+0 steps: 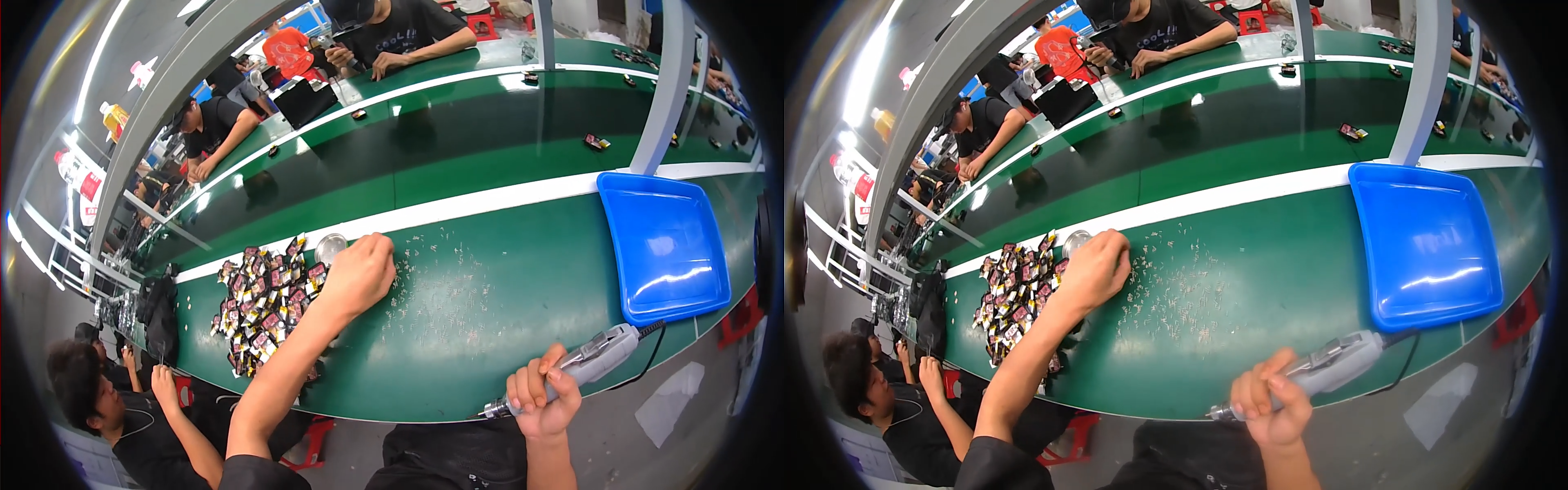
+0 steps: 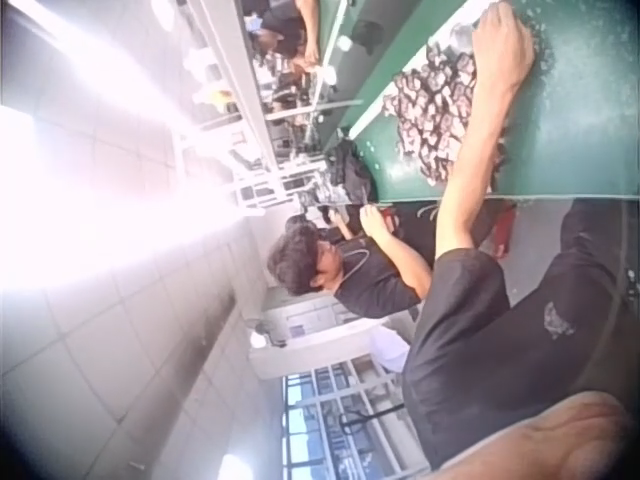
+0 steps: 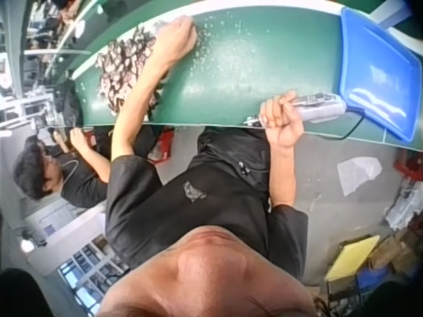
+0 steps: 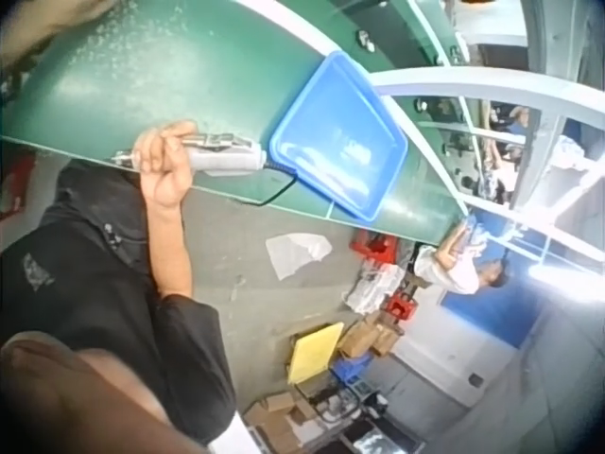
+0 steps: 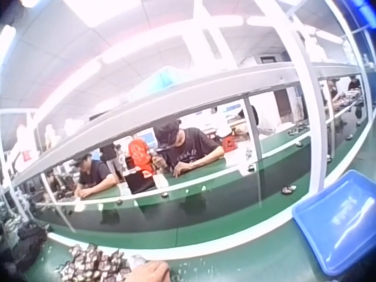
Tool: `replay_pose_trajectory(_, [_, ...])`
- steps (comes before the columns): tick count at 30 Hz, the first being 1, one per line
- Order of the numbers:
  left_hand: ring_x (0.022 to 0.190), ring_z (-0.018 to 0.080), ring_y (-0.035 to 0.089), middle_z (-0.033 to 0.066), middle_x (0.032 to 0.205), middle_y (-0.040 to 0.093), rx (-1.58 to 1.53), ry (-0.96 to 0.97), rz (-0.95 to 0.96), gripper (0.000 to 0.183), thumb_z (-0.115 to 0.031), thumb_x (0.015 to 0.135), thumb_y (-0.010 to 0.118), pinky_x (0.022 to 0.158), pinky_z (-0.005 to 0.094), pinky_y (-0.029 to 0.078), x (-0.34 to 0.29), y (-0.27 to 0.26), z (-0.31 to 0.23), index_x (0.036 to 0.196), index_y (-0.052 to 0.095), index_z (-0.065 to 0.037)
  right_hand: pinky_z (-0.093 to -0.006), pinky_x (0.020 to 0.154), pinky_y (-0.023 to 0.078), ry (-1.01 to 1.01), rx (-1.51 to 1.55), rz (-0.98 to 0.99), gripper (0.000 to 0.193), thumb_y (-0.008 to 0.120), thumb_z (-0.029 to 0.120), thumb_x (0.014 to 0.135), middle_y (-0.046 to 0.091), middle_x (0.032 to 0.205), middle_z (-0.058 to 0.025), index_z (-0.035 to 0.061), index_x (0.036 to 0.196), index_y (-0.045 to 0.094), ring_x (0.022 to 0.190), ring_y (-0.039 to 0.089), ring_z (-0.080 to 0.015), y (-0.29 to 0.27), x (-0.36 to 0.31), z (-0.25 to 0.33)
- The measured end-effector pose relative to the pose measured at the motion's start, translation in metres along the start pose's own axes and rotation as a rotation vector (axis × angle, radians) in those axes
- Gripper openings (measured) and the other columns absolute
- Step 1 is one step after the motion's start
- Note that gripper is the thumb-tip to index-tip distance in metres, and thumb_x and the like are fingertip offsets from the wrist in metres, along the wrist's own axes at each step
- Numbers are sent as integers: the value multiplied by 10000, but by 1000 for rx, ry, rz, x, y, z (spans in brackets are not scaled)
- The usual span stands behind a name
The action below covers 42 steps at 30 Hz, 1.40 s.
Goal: The worker is using an electric screwdriver to fasten screws into small electronic components at an assembly line workbench.
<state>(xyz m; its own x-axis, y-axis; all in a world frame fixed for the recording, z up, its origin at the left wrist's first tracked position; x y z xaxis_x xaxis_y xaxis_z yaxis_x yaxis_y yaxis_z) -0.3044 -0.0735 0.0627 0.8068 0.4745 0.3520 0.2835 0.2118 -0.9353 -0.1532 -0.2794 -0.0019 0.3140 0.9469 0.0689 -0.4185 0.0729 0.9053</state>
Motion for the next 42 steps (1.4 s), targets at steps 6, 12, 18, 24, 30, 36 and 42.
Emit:
replay_pose_trajectory(6, [609,256,528,123,693,504,-523,-254,-63,91,57,763,498,589,321,437,-56,-40,-45,810,453,-6,-308,481,365,-21,-25,-34,92,464,139,865,346,474,-5,65,895,509,403,358,-130,-2,-1,3])
replay_pose_trajectory(12, [668,213,575,138,814,594,-1130,-482,-54,23,58,837,553,622,297,476,-118,-18,-98,832,544,37,-293,469,354,-98,-40,-70,90,459,141,867,352,479,-1,64,880,503,398,352,-122,6,5,6])
replay_pose_trajectory(18, [761,184,596,172,893,599,-1927,-561,-85,117,-15,917,541,650,269,497,-133,5,-138,897,602,82,-313,497,398,-194,68,-31,95,423,170,891,398,516,-6,81,917,445,439,391,-134,48,-9,18])
replay_pose_trajectory(24, [774,193,611,178,899,594,-2060,-545,-97,148,-28,928,528,655,273,507,-131,7,-149,895,610,91,-292,478,389,-238,9,13,88,445,147,915,386,489,-4,67,892,416,411,397,-118,61,-13,15])
replay_pose_trajectory(30, [755,188,600,178,888,592,-2045,-517,-48,144,-14,925,523,647,273,500,-132,11,-151,887,608,96,-289,474,389,-255,10,-5,81,440,145,913,389,489,-7,69,899,413,411,403,-125,57,-17,14])
replay_pose_trajectory(36, [633,219,586,185,746,574,-1951,-526,-21,185,-42,904,544,586,333,521,-124,3,-149,781,570,94,-316,479,408,-235,-65,48,102,430,180,897,426,520,-25,79,893,418,426,413,-154,63,-24,20])
replay_pose_trajectory(42, [611,191,572,139,711,603,-1356,-332,-107,123,-10,861,569,562,279,470,-116,-14,-147,760,571,60,-310,474,396,-227,-166,111,97,423,173,898,422,520,-26,76,899,413,427,408,-153,66,-23,20])
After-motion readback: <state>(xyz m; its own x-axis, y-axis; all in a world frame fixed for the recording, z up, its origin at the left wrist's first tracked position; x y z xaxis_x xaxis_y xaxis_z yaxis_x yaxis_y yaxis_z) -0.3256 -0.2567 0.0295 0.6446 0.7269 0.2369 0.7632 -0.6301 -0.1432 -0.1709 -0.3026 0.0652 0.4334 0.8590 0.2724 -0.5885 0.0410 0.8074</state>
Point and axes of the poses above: each hand's wrist, its own x-axis towards the middle knuckle, its own y-axis out of the palm, z = x × y, the point moved 8 cm from there along x, towards the middle knuckle
